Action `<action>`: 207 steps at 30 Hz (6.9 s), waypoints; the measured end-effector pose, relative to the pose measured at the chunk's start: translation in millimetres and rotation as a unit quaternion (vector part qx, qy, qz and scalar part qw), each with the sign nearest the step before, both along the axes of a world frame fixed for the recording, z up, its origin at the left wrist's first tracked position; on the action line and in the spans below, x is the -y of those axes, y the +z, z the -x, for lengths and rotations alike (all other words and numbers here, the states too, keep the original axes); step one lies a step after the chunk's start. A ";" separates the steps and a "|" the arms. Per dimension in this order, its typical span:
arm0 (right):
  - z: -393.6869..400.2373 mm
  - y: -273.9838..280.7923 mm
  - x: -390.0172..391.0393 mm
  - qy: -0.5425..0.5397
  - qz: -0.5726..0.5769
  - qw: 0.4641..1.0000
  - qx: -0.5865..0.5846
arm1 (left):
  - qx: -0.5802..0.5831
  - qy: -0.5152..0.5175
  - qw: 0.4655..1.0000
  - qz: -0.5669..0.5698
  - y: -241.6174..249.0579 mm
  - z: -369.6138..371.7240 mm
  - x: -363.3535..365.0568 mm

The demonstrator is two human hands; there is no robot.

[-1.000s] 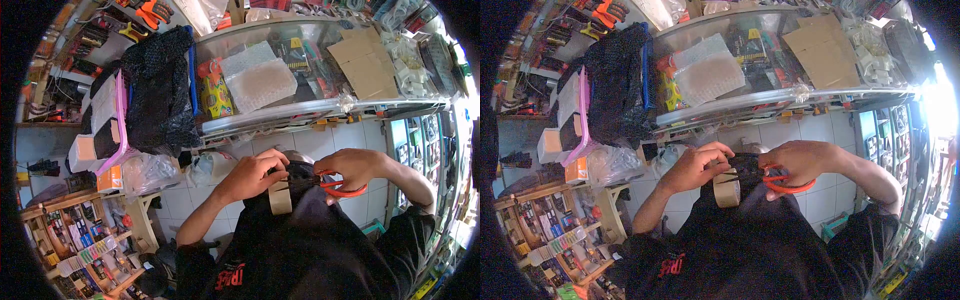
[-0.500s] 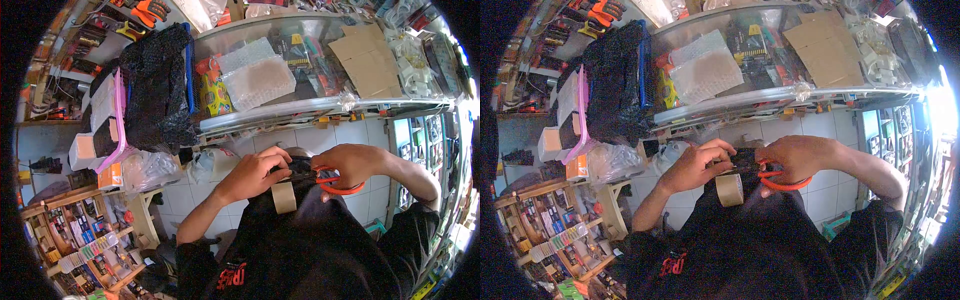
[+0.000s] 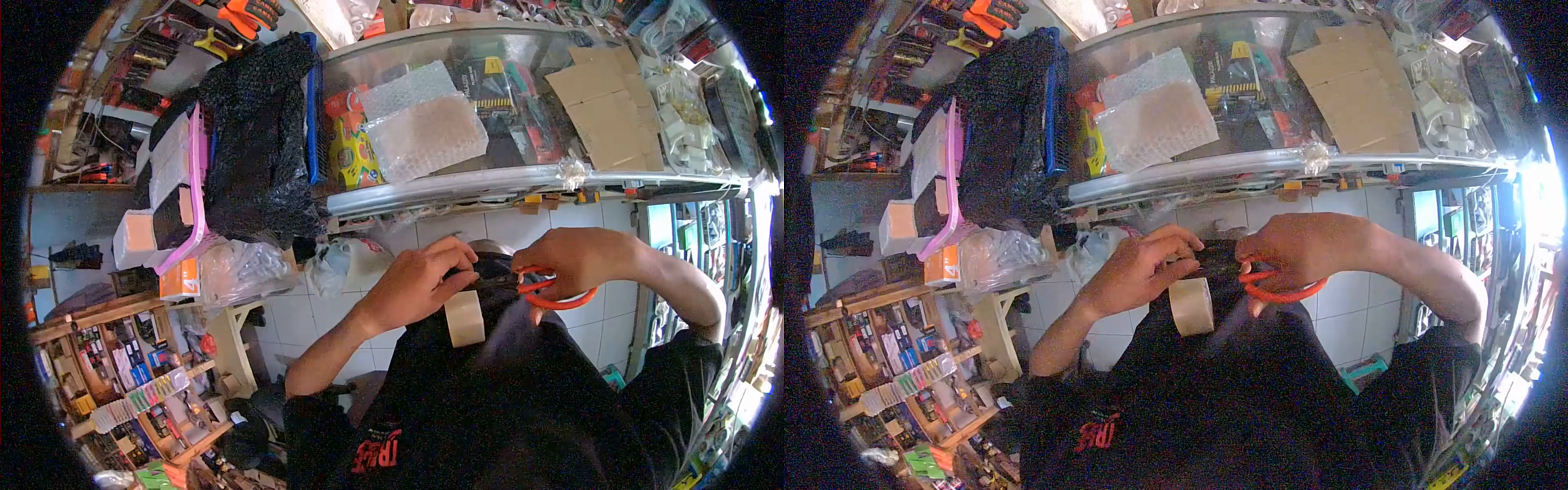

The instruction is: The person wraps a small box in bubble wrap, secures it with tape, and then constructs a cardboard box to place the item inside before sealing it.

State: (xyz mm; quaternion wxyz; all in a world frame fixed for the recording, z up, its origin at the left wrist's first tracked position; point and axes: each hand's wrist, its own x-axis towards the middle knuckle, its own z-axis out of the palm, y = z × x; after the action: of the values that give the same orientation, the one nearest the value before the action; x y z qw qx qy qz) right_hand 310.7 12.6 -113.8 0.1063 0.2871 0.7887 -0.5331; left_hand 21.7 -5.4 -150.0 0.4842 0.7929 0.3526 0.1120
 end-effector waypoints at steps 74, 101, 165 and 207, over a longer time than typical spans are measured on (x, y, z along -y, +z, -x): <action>-22.9 -50.0 -18.9 -0.393 -0.378 0.817 -0.188 | 0.509 0.312 0.795 0.102 4.5 -82.2 -36.4; 50.9 -33.6 -1.8 -0.562 0.308 0.564 -0.521 | 0.302 0.089 0.949 0.031 -22.9 -60.1 -9.8; 94.8 -66.4 -79.3 -0.254 -0.504 0.803 -0.190 | -0.023 0.107 0.987 0.118 -39.5 7.2 -242.7; 91.8 -70.9 -87.1 -0.235 -0.557 0.778 -0.172 | -0.124 0.012 0.992 -0.001 -46.4 1.6 -301.7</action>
State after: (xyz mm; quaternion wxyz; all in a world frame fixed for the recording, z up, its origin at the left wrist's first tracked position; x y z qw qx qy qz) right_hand 218.9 99.7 -184.7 -0.3379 0.3761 0.8613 -0.0500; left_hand 20.0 296.3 -196.4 0.4348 0.7968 0.4192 0.0188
